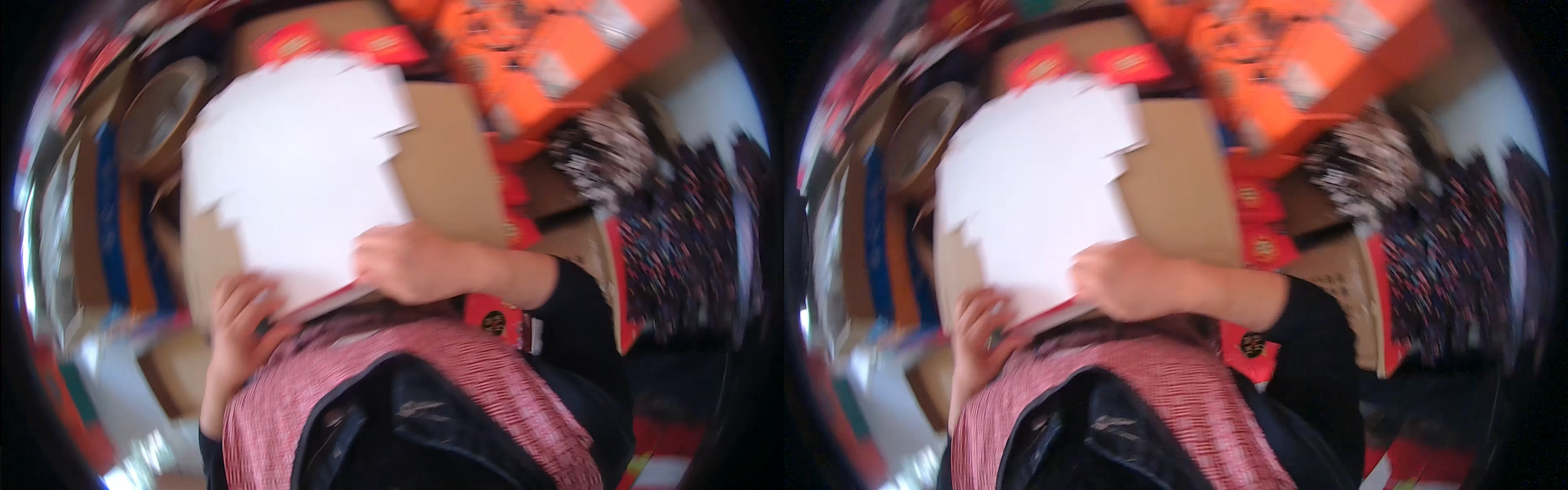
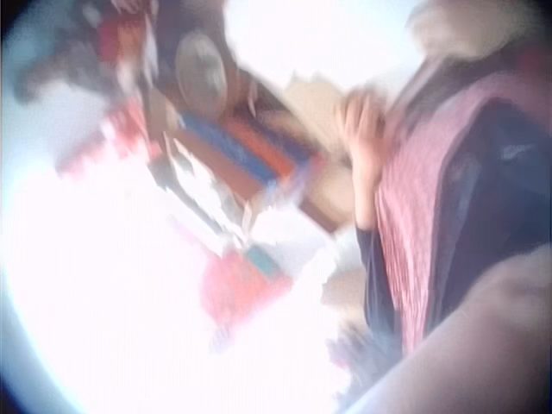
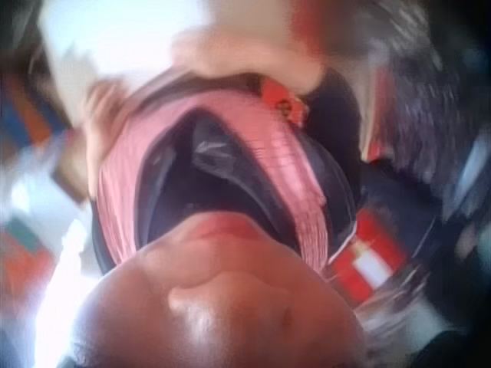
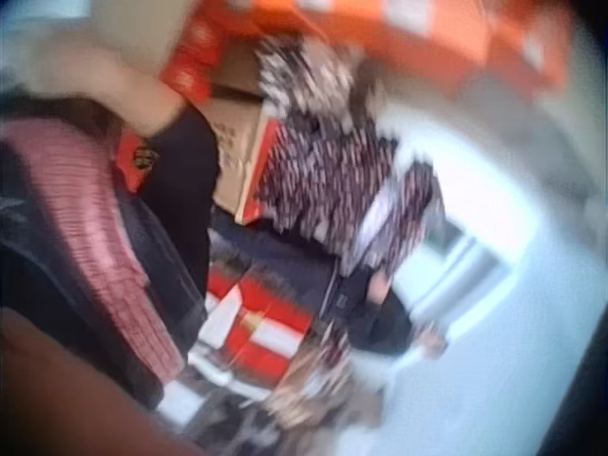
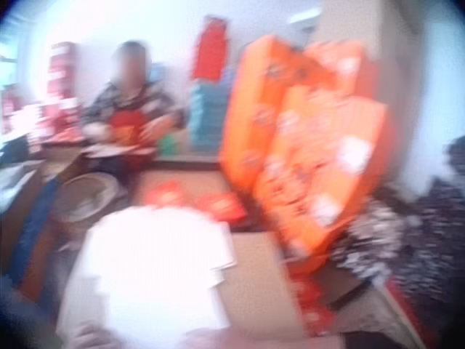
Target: The person folds red paper sheets into small pouches by hand, repeatedly folding edges and tucking flaps to form a sealed pocket. Completed pouches are stacked on the table. The person also briefly reaches into a cardboard box to retrieve a small wrapped item.
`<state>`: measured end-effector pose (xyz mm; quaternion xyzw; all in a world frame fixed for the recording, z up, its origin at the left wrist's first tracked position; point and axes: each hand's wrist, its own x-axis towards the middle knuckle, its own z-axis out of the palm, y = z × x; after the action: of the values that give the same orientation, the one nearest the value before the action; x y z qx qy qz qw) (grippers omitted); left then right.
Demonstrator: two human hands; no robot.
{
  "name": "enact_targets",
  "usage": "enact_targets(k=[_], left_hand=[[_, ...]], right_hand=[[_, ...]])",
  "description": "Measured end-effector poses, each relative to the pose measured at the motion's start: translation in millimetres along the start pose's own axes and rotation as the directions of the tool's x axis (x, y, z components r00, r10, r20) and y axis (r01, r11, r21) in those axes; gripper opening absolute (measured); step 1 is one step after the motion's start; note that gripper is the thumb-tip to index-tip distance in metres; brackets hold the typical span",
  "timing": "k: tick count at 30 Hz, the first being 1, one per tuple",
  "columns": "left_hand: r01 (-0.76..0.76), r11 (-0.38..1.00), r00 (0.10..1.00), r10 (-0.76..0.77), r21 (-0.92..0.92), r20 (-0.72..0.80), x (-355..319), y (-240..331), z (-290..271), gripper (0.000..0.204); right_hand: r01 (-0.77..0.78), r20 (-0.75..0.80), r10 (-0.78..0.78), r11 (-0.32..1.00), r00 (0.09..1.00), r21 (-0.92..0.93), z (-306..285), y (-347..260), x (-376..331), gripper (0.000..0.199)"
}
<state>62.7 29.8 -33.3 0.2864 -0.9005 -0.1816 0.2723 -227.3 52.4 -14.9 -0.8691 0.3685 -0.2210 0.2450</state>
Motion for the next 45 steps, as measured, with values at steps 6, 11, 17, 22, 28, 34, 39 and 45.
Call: enact_targets(k=[6, 11, 17, 22, 28, 34, 39, 45], left_hand=[[0.005, 0.96, 0.994, -0.034, -0.279, -0.1, 22.6, 6.0, -9.1, 0.012], [-0.131, 0.955, 0.984, 0.093, -0.265, -0.15, 19.4, 1.6, 1.9, 0.011], [-0.093, 0.963, 0.991, 0.064, -0.251, -0.12, 0.4, -11.1, -1.4, 0.019], [-0.161, 0.928, 0.979, 0.106, -0.336, -0.176, 8.2, -17.2, 1.1, 0.021], [-0.129, 0.932, 0.986, 0.084, -0.339, -0.145, 4.3, -22.7, 8.0, 0.024], [0.0, 0.735, 0.999, 0.034, -0.678, 0.037, 10.9, -27.7, -3.6, 0.068], [-0.127, 0.688, 0.991, 0.115, -0.714, -0.065, 42.3, -20.5, -31.6, 0.053], [-0.105, 0.567, 0.992, 0.118, -0.817, -0.046, 50.5, -2.5, -51.8, 0.016]], right_hand=[[-0.137, 0.088, 0.125, 0.98, 0.988, 0.142, -21.9, -18.5, 19.1, 0.014], [-0.362, 0.452, 0.177, 0.859, 0.874, 0.363, -20.4, -4.4, 36.0, 0.025], [-0.455, 0.591, 0.119, 0.762, 0.798, 0.461, -26.3, 2.0, 42.8, 0.024], [-0.681, 0.684, 0.288, 0.606, 0.67, 0.412, -33.2, -3.4, 54.5, 0.021], [-0.69, 0.68, 0.294, 0.582, 0.672, 0.43, -31.7, -1.5, 51.0, 0.015], [-0.057, 0.262, 0.039, 0.996, 0.964, 0.063, -37.8, -38.0, 47.3, 0.007], [-0.144, 0.235, 0.109, 0.98, 0.966, 0.138, -79.4, -63.6, 48.6, 0.006], [-0.146, -0.102, 0.202, 0.906, 0.974, 0.398, -140.9, -12.7, 89.6, 0.023]])
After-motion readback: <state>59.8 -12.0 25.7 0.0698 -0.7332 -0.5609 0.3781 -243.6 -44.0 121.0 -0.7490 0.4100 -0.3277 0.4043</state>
